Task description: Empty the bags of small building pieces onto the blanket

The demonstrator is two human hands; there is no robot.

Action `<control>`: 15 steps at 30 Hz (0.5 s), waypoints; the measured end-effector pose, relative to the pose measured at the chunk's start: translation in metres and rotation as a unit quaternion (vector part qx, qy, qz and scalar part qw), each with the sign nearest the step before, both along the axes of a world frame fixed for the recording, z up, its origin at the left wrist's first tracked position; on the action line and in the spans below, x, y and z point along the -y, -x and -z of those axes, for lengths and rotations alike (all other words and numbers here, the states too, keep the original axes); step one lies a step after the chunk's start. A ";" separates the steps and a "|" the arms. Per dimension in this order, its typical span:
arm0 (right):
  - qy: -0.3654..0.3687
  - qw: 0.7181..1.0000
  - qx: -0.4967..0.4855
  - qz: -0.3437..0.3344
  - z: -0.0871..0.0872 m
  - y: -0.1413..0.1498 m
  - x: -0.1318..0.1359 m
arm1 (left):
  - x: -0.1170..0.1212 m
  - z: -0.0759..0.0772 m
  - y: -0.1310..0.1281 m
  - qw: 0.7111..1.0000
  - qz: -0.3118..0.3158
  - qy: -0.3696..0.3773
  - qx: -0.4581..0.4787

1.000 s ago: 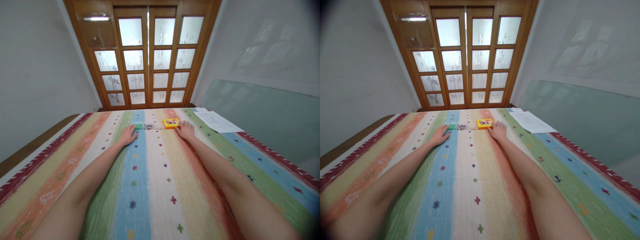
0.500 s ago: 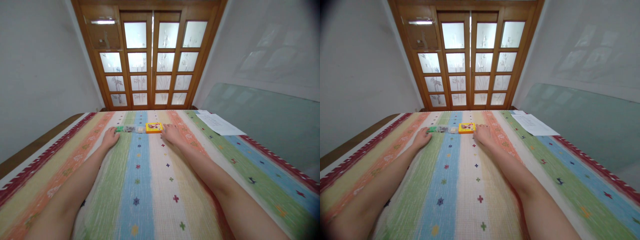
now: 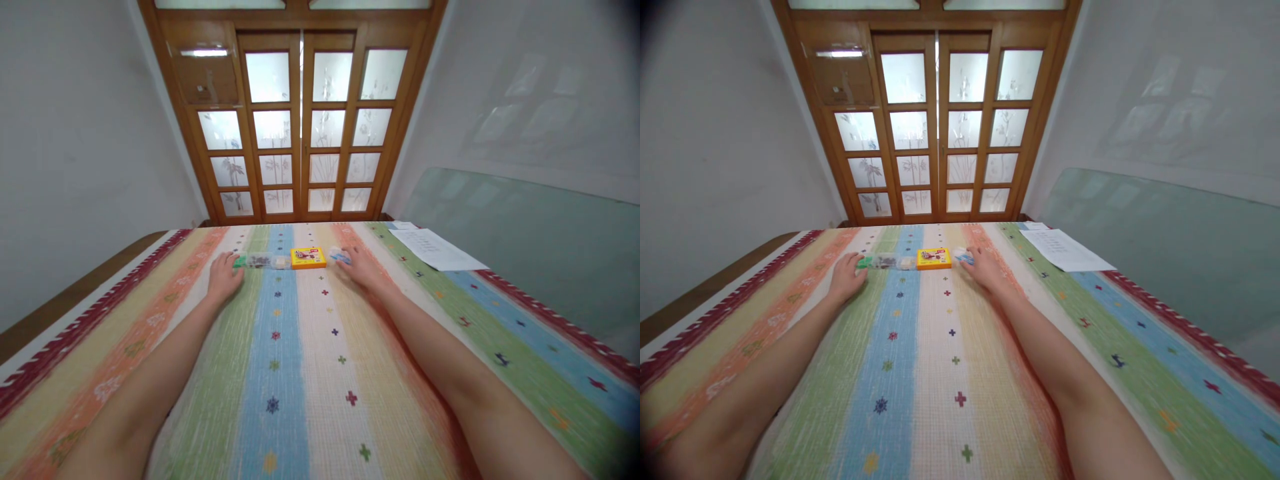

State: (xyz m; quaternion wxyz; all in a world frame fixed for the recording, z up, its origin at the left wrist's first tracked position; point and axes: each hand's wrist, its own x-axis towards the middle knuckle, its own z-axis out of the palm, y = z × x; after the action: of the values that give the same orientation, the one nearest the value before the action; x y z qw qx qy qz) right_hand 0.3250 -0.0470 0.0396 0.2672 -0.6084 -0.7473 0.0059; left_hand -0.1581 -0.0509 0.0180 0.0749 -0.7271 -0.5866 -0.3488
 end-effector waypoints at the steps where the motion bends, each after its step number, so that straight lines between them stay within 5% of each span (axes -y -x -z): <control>1: -0.015 1.000 -0.006 -0.024 -0.004 0.010 0.007 | 0.005 -0.004 -0.013 0.999 0.031 -0.008 0.011; 7: -0.046 0.967 0.051 -0.244 -0.008 0.087 0.044 | 0.036 0.002 -0.099 0.945 0.279 0.128 0.113; 10: -0.061 0.956 0.073 -0.277 -0.001 0.112 0.042 | 0.038 0.011 -0.119 0.928 0.286 0.159 0.175; 15: -0.067 0.947 0.103 -0.297 0.009 0.123 0.026 | 0.022 0.013 -0.115 0.910 0.275 0.190 0.245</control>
State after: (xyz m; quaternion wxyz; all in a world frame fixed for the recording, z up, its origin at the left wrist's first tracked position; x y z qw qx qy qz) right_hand 0.2016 -0.0727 0.0311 0.2146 -0.3372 -0.9162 -0.0276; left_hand -0.0427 -0.0730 0.0051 -0.3094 -0.7517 -0.4188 -0.4047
